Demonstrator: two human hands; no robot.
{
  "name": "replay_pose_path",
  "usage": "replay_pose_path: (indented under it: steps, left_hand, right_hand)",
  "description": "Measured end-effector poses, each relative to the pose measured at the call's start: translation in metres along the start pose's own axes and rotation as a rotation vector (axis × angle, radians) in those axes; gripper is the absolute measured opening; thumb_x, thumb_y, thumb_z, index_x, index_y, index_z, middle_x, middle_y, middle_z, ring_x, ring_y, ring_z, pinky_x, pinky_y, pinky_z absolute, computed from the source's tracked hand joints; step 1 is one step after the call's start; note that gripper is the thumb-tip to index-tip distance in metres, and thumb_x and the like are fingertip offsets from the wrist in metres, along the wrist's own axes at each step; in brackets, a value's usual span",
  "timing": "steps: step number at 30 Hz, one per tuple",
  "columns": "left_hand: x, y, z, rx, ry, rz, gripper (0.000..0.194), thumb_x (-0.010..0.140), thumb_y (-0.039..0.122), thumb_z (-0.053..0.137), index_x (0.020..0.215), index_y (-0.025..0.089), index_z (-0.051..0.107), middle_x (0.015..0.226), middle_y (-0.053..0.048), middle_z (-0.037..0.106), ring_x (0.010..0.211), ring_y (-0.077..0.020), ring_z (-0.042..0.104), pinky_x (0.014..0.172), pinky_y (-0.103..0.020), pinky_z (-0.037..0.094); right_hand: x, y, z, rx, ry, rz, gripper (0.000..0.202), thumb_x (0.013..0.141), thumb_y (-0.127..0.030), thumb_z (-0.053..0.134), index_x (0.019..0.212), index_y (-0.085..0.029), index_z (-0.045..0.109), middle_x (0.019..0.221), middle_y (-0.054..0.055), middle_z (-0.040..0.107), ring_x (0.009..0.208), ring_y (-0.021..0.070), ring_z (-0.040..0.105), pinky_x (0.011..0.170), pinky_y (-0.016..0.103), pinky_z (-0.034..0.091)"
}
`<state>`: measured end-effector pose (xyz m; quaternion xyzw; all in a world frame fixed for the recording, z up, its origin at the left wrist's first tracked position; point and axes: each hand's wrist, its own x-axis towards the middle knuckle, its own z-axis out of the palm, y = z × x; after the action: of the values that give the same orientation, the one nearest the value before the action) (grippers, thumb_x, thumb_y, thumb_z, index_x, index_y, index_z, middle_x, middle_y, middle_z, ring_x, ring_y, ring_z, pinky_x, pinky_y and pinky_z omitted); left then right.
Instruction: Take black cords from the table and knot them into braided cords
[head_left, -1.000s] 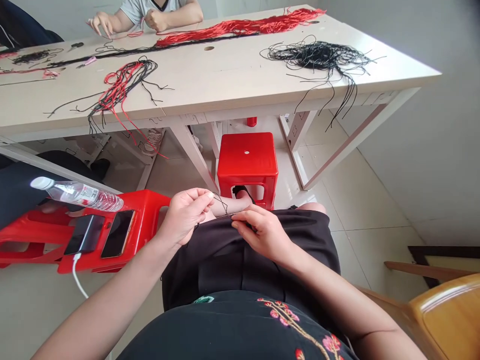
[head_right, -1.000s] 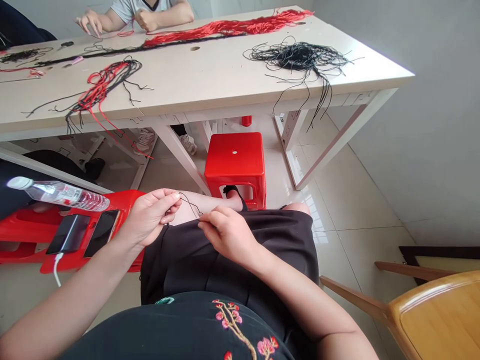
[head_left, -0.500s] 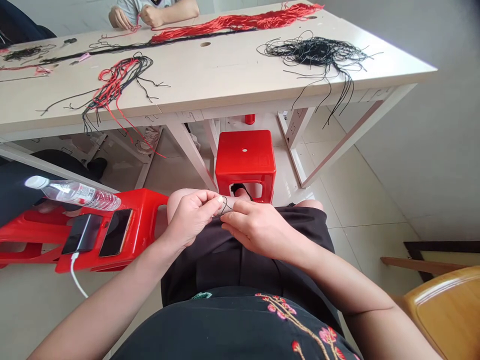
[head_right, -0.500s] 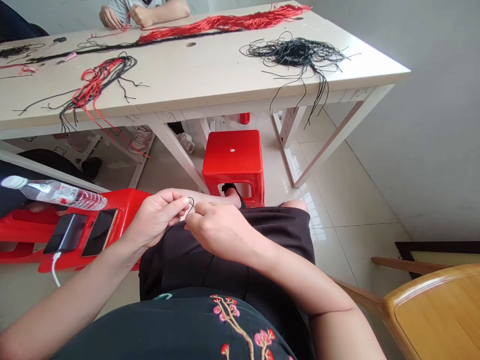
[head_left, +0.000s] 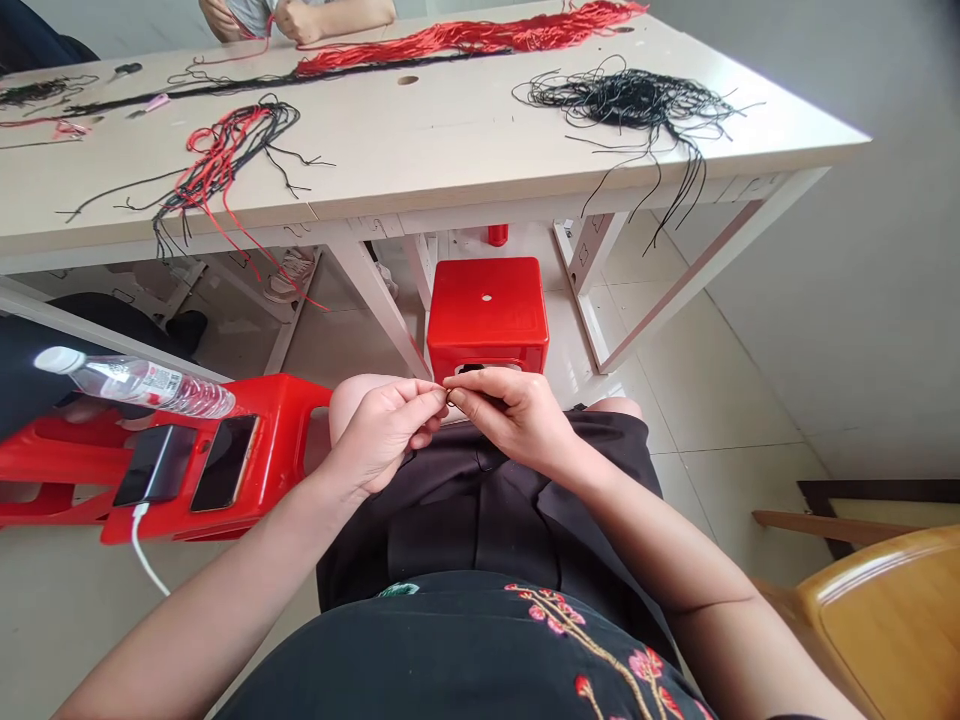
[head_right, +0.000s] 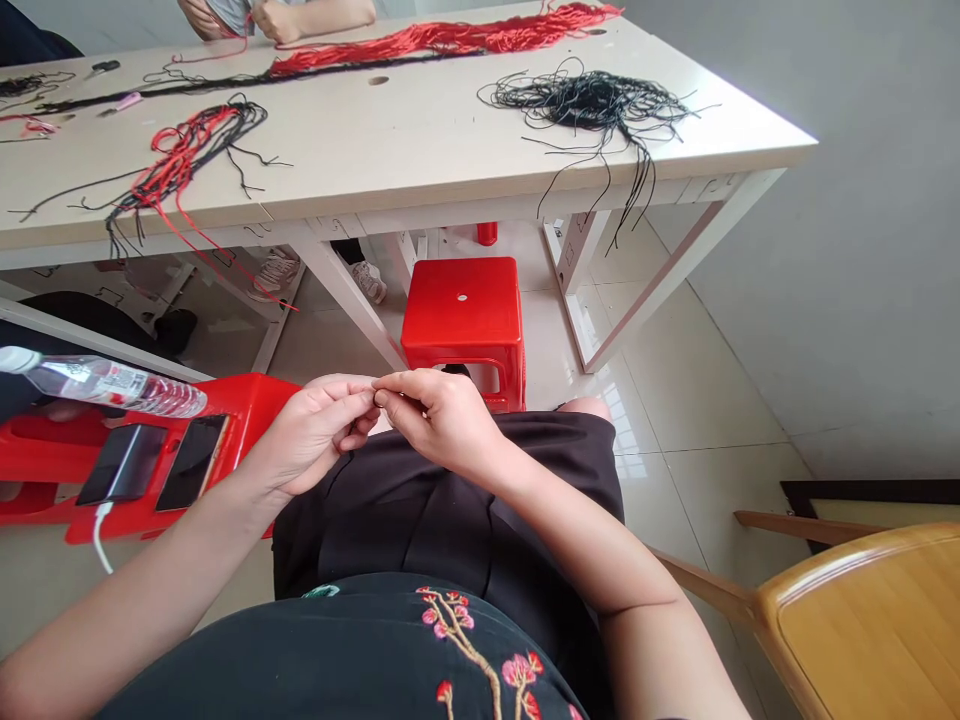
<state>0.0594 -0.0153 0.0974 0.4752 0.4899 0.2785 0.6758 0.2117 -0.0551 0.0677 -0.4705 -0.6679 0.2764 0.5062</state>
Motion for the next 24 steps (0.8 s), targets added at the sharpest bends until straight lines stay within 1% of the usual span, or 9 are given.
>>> replay_pose_path:
  steps: [4,8,10,12,15,18,20,22,24]
  left_hand:
    - [0.001,0.004,-0.001,-0.035,0.055,-0.004,0.022,0.059,0.028,0.073,0.067,0.010,0.064,0.057,0.000,0.053,0.050,-0.0058,0.044,0.038,-0.014,0.028]
    - [0.002,0.009,-0.005,-0.079,0.134,0.038,0.019,0.059,0.025,0.073,0.065,0.011,0.062,0.057,-0.002,0.056,0.050,-0.0062,0.045,0.037,-0.014,0.028]
    - [0.002,0.011,-0.007,-0.120,0.129,0.049,0.018,0.060,0.024,0.073,0.065,0.011,0.061,0.056,-0.001,0.055,0.049,-0.0058,0.044,0.036,-0.014,0.028]
    - [0.002,0.012,-0.009,-0.164,0.110,0.047,0.017,0.061,0.023,0.073,0.064,0.011,0.061,0.056,0.000,0.054,0.048,-0.0054,0.043,0.036,-0.014,0.027]
    - [0.001,0.011,-0.010,-0.206,0.107,0.045,0.017,0.062,0.022,0.072,0.065,0.011,0.060,0.057,0.000,0.054,0.050,-0.0055,0.044,0.036,-0.013,0.028]
    - [0.001,0.007,-0.009,-0.179,0.105,0.058,0.017,0.063,0.023,0.072,0.066,0.011,0.060,0.059,-0.001,0.055,0.050,-0.0053,0.045,0.037,-0.013,0.028]
    - [0.001,0.003,-0.008,-0.143,0.081,0.081,0.017,0.066,0.024,0.071,0.067,0.011,0.060,0.058,0.000,0.056,0.048,-0.0042,0.043,0.038,-0.013,0.028]
    - [0.001,0.000,-0.008,-0.109,0.057,0.100,0.017,0.068,0.026,0.070,0.068,0.011,0.061,0.057,0.001,0.055,0.046,-0.0034,0.042,0.039,-0.014,0.029]
    - [0.000,-0.002,-0.007,-0.069,0.048,0.107,0.018,0.070,0.028,0.069,0.069,0.011,0.062,0.055,0.001,0.054,0.046,-0.0033,0.041,0.040,-0.014,0.030]
  right_hand:
    - [-0.003,-0.003,-0.003,-0.083,0.035,-0.084,0.020,0.088,-0.024,0.052,0.097,-0.020,0.069,0.076,0.004,0.064,0.068,0.0129,0.059,0.066,0.026,0.050]
    - [-0.013,-0.010,-0.007,-0.148,0.077,-0.112,0.015,0.087,-0.022,0.054,0.094,-0.019,0.067,0.075,0.003,0.062,0.067,0.0123,0.058,0.065,0.024,0.050]
    - [-0.022,-0.012,-0.006,-0.203,0.085,-0.132,0.012,0.087,-0.021,0.055,0.093,-0.018,0.065,0.074,0.003,0.061,0.066,0.0123,0.058,0.065,0.024,0.050]
    - [-0.030,-0.012,-0.003,-0.255,0.074,-0.152,0.012,0.088,-0.021,0.053,0.092,-0.018,0.064,0.076,0.004,0.062,0.070,0.0130,0.059,0.067,0.025,0.051]
    - [-0.038,-0.014,0.003,-0.312,0.017,-0.152,0.016,0.090,-0.020,0.048,0.094,-0.016,0.064,0.083,0.008,0.063,0.076,0.0148,0.060,0.068,0.026,0.053]
    - [-0.035,-0.020,0.007,-0.314,-0.083,-0.168,0.018,0.090,-0.018,0.048,0.092,-0.013,0.065,0.086,0.010,0.064,0.078,0.0165,0.061,0.069,0.027,0.054]
    - [-0.028,-0.024,0.007,-0.269,-0.115,-0.203,0.016,0.089,-0.016,0.049,0.090,-0.014,0.065,0.085,0.009,0.064,0.079,0.0164,0.061,0.071,0.027,0.053]
    - [-0.019,-0.026,0.006,-0.192,-0.104,-0.221,0.013,0.088,-0.016,0.051,0.091,-0.015,0.064,0.083,0.007,0.065,0.078,0.0149,0.061,0.071,0.026,0.052]
    - [-0.010,-0.025,0.004,-0.128,-0.069,-0.197,0.011,0.087,-0.016,0.054,0.094,-0.017,0.063,0.083,0.004,0.066,0.076,0.0131,0.062,0.071,0.024,0.051]
